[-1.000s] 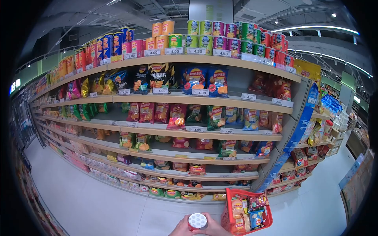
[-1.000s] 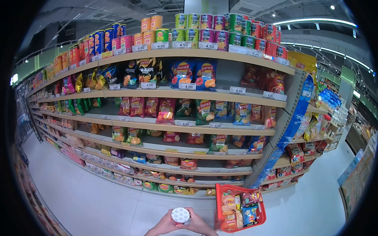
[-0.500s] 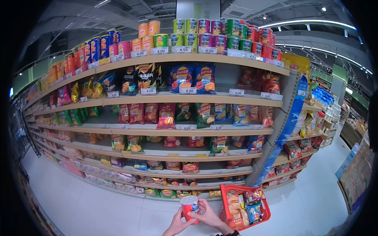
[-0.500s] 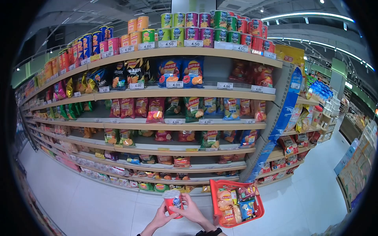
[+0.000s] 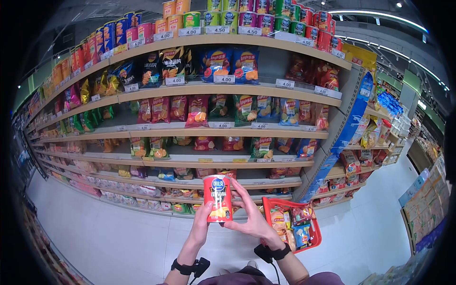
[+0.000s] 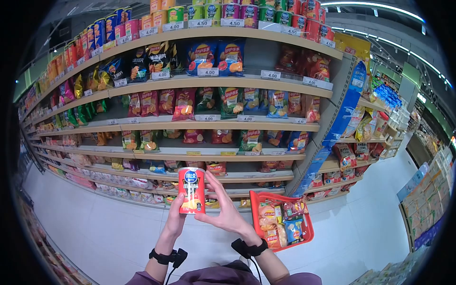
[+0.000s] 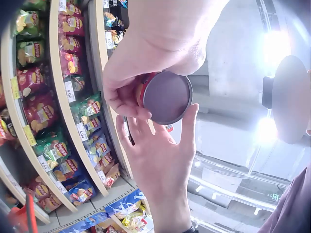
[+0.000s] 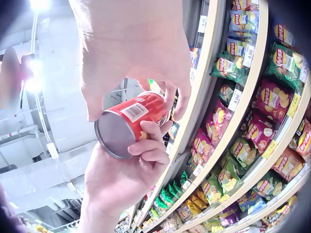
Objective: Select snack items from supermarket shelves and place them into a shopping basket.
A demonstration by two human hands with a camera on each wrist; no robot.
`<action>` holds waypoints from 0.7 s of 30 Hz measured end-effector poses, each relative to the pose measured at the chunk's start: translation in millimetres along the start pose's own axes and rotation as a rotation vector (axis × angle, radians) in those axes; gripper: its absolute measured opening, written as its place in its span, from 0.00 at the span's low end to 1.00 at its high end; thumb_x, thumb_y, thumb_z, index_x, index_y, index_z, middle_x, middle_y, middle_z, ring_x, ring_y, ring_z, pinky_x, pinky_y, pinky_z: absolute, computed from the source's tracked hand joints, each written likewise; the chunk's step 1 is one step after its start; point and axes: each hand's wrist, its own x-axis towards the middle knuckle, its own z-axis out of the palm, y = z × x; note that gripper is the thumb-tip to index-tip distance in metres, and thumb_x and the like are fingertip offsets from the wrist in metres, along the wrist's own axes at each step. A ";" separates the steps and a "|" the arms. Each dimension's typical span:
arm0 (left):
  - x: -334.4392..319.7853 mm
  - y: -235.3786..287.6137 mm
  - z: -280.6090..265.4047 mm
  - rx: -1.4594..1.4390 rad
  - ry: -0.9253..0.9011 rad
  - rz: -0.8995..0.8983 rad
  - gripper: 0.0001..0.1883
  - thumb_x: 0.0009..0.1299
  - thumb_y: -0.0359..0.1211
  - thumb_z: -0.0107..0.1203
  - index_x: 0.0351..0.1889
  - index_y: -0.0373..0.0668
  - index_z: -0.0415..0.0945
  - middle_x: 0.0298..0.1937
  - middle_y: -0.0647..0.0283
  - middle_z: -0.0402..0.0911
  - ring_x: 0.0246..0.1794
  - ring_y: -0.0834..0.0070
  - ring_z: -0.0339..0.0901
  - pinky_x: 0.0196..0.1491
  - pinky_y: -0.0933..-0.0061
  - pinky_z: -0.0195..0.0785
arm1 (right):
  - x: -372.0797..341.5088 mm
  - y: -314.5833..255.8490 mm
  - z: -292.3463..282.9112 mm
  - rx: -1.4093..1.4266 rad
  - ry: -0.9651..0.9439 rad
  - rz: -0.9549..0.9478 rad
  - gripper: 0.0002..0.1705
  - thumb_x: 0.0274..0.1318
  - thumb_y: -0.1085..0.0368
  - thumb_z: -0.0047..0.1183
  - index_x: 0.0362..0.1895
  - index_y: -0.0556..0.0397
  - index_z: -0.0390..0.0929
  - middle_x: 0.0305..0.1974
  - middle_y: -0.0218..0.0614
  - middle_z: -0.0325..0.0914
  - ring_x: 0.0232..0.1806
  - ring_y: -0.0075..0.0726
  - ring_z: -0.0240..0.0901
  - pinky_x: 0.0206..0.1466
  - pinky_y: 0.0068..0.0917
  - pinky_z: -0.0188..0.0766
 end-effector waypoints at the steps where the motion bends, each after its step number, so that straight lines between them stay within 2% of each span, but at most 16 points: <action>1: -1.1 0.4 1.6 -0.018 0.002 0.005 0.25 0.78 0.48 0.41 0.60 0.37 0.68 0.49 0.61 0.79 0.48 0.78 0.76 0.55 0.73 0.67 | 0.8 -0.1 -1.5 0.003 -0.012 0.005 0.63 0.45 0.55 0.72 0.77 0.51 0.42 0.77 0.45 0.39 0.72 0.45 0.54 0.68 0.41 0.63; 2: -1.1 0.3 3.4 -0.036 0.001 0.013 0.24 0.78 0.47 0.41 0.60 0.36 0.68 0.49 0.61 0.79 0.47 0.78 0.76 0.54 0.74 0.67 | -1.4 1.4 -1.7 0.004 -0.022 0.007 0.63 0.44 0.56 0.73 0.77 0.51 0.42 0.76 0.46 0.40 0.72 0.44 0.54 0.68 0.40 0.61; 3: -0.8 -1.9 6.5 -0.039 0.038 0.027 0.25 0.77 0.48 0.42 0.59 0.36 0.67 0.46 0.61 0.79 0.43 0.77 0.78 0.48 0.72 0.71 | -3.6 3.0 -2.1 0.004 -0.034 0.009 0.63 0.44 0.57 0.73 0.77 0.51 0.42 0.76 0.46 0.41 0.72 0.42 0.54 0.69 0.40 0.60; 6: -3.9 -18.3 -5.7 -0.068 -0.008 0.023 0.24 0.75 0.49 0.43 0.57 0.37 0.67 0.45 0.60 0.79 0.40 0.75 0.79 0.41 0.69 0.75 | -11.2 10.8 -2.3 -0.007 -0.047 0.072 0.55 0.53 0.54 0.66 0.77 0.51 0.45 0.71 0.48 0.57 0.69 0.41 0.59 0.68 0.37 0.60; 7: -3.6 -28.9 -10.6 -0.103 0.006 0.036 0.24 0.75 0.51 0.43 0.53 0.39 0.70 0.42 0.60 0.80 0.38 0.72 0.80 0.35 0.65 0.75 | -13.9 22.5 -5.7 -0.104 -0.045 0.090 0.49 0.56 0.52 0.63 0.75 0.52 0.49 0.70 0.48 0.59 0.69 0.44 0.61 0.68 0.38 0.61; 8: -5.4 -34.4 -16.1 -0.097 0.012 0.033 0.24 0.75 0.51 0.42 0.53 0.39 0.70 0.42 0.60 0.80 0.38 0.72 0.80 0.35 0.65 0.75 | -18.5 39.1 -10.4 -0.196 -0.045 0.115 0.44 0.60 0.50 0.59 0.73 0.52 0.53 0.69 0.49 0.61 0.68 0.47 0.62 0.67 0.39 0.61; 9: -10.8 -39.3 -24.5 -0.088 0.021 0.023 0.24 0.75 0.51 0.42 0.52 0.39 0.70 0.41 0.60 0.80 0.38 0.72 0.80 0.35 0.66 0.75 | -24.5 57.1 -15.4 -0.395 -0.027 0.138 0.37 0.63 0.47 0.54 0.68 0.55 0.61 0.64 0.51 0.67 0.66 0.50 0.64 0.67 0.39 0.60; 11: -25.2 -42.1 -42.5 -0.058 0.033 -0.012 0.25 0.75 0.52 0.42 0.53 0.39 0.69 0.41 0.60 0.80 0.37 0.72 0.80 0.35 0.66 0.75 | -52.4 148.6 -29.8 -0.663 0.007 0.250 0.37 0.60 0.43 0.54 0.64 0.56 0.65 0.66 0.52 0.64 0.69 0.56 0.57 0.71 0.44 0.55; 12: -32.3 -44.1 -52.6 -0.047 0.087 -0.026 0.25 0.75 0.51 0.42 0.52 0.39 0.69 0.40 0.60 0.80 0.36 0.73 0.80 0.35 0.67 0.75 | -70.9 180.3 -33.9 -0.841 0.007 0.463 0.40 0.57 0.42 0.56 0.66 0.55 0.63 0.69 0.56 0.56 0.72 0.59 0.51 0.72 0.50 0.51; 13: -39.1 -47.2 -62.9 -0.039 0.140 -0.038 0.24 0.75 0.51 0.42 0.52 0.38 0.70 0.39 0.60 0.80 0.35 0.73 0.80 0.35 0.68 0.75 | -92.7 212.3 -40.6 -0.992 -0.042 0.650 0.44 0.56 0.43 0.57 0.70 0.52 0.57 0.72 0.59 0.48 0.74 0.62 0.45 0.74 0.54 0.46; 15: -49.5 -54.6 -85.2 -0.013 0.234 -0.062 0.24 0.75 0.51 0.42 0.51 0.39 0.70 0.39 0.61 0.81 0.35 0.73 0.81 0.36 0.68 0.75 | -134.6 253.9 -47.6 -1.118 -0.089 0.873 0.46 0.56 0.52 0.58 0.74 0.49 0.49 0.72 0.61 0.45 0.72 0.66 0.50 0.71 0.53 0.55; 17: -60.8 -55.4 -99.8 0.007 0.337 -0.073 0.24 0.75 0.51 0.42 0.52 0.40 0.69 0.40 0.61 0.80 0.36 0.74 0.80 0.36 0.69 0.75 | -165.8 271.4 -57.6 -0.887 0.003 0.788 0.48 0.54 0.60 0.58 0.74 0.50 0.46 0.72 0.62 0.44 0.69 0.69 0.55 0.65 0.53 0.63; 19: -72.0 -61.4 -114.5 0.007 0.436 -0.090 0.24 0.75 0.53 0.42 0.53 0.42 0.68 0.42 0.62 0.79 0.38 0.74 0.80 0.36 0.69 0.74 | -190.5 297.8 -52.8 -0.820 0.166 0.551 0.49 0.50 0.72 0.55 0.74 0.54 0.44 0.67 0.68 0.51 0.58 0.74 0.67 0.53 0.53 0.73; 21: -77.4 -62.9 -114.1 -0.007 0.485 -0.090 0.25 0.75 0.54 0.42 0.53 0.42 0.68 0.42 0.62 0.79 0.39 0.74 0.79 0.35 0.69 0.74 | -186.5 290.2 -47.6 -0.709 0.328 0.728 0.47 0.51 0.70 0.55 0.73 0.56 0.45 0.59 0.70 0.62 0.53 0.73 0.70 0.52 0.55 0.72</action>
